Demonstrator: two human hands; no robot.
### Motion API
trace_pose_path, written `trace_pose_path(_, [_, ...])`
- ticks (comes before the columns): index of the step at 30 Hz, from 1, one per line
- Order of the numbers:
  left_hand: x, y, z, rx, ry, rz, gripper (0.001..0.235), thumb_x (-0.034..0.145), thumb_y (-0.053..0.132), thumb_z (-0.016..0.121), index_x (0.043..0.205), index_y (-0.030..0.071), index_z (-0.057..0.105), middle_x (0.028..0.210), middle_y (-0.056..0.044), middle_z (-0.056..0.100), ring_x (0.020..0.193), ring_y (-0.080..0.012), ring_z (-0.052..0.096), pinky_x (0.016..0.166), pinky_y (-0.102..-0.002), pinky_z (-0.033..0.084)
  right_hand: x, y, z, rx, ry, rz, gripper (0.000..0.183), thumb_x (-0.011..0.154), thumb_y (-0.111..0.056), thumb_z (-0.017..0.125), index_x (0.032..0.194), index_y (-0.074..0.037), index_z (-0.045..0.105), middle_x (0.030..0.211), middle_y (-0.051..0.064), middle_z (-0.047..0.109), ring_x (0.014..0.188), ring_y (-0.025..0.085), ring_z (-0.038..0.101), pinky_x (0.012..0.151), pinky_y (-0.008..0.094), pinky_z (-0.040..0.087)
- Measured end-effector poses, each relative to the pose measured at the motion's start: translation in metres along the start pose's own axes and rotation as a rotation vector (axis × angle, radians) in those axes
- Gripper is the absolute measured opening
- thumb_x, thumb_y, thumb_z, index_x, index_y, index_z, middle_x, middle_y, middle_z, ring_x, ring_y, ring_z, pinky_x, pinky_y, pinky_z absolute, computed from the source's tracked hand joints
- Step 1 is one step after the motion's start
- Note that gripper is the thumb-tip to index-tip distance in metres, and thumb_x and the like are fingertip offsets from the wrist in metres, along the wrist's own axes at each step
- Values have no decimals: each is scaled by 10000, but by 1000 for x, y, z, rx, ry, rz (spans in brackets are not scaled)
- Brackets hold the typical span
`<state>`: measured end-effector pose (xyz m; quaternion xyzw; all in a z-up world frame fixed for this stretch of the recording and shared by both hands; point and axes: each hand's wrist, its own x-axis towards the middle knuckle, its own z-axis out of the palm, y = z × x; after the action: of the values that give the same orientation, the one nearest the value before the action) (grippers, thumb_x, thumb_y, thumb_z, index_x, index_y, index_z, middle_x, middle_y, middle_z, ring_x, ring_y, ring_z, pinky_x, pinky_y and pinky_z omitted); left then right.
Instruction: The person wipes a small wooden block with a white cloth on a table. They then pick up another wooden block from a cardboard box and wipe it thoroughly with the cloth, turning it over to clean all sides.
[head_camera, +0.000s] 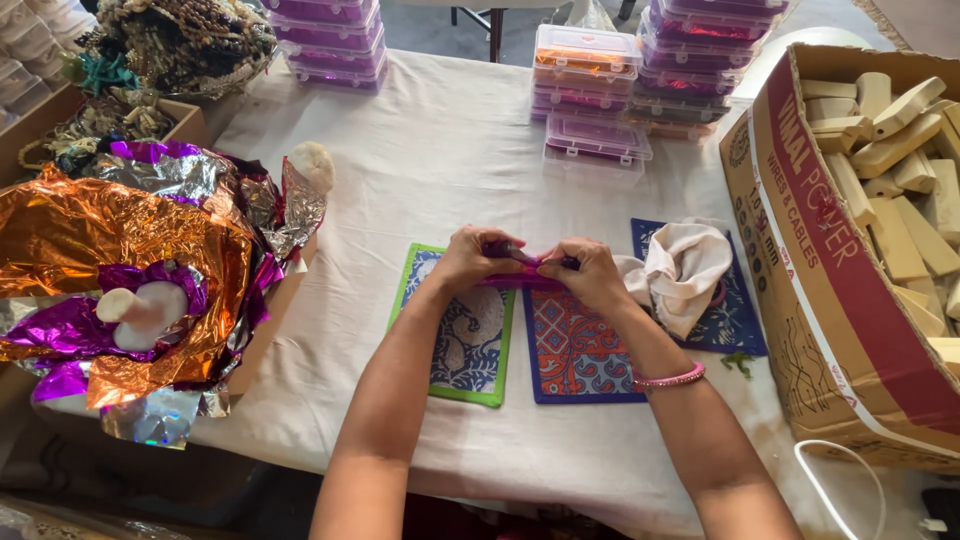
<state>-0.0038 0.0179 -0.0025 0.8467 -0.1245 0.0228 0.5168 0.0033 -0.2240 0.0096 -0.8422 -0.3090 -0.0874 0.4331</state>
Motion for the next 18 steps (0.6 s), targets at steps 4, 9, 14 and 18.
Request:
trace_pose_path(4, [-1,13,6,235,69,146,173,748,240,897,904,206,832,862,44,766,859,-125,714,1236,-486,258,-2,-16,-3,6,43,-51,124,808,-128,825,868,-50,749,893,59,762,818,187,687,751,353,556])
trace_pose_path(9, [-5,20,7,346,137,249,73,795,252,844,836,206,806,809,43,706,856,-160,676,1138,-448,353,-10,-35,-13,-222,90,-314,291,768,-201,864,949,-15,732,978,129,735,929,315,686,846,413,556])
trace_pose_path(14, [-13,24,9,415,191,332,76,793,242,825,853,201,801,850,41,713,935,-179,683,1077,-429,402,-23,-33,-9,-396,66,-428,373,753,-189,845,1058,-14,720,1071,142,715,996,338,676,884,435,558])
trace_pose_path(18, [-21,27,7,501,284,441,106,783,244,821,873,197,791,876,30,712,977,-207,678,1015,-410,438,-26,-26,-3,-505,74,-455,352,807,-143,808,1125,-17,724,1128,141,720,1011,334,685,898,432,569])
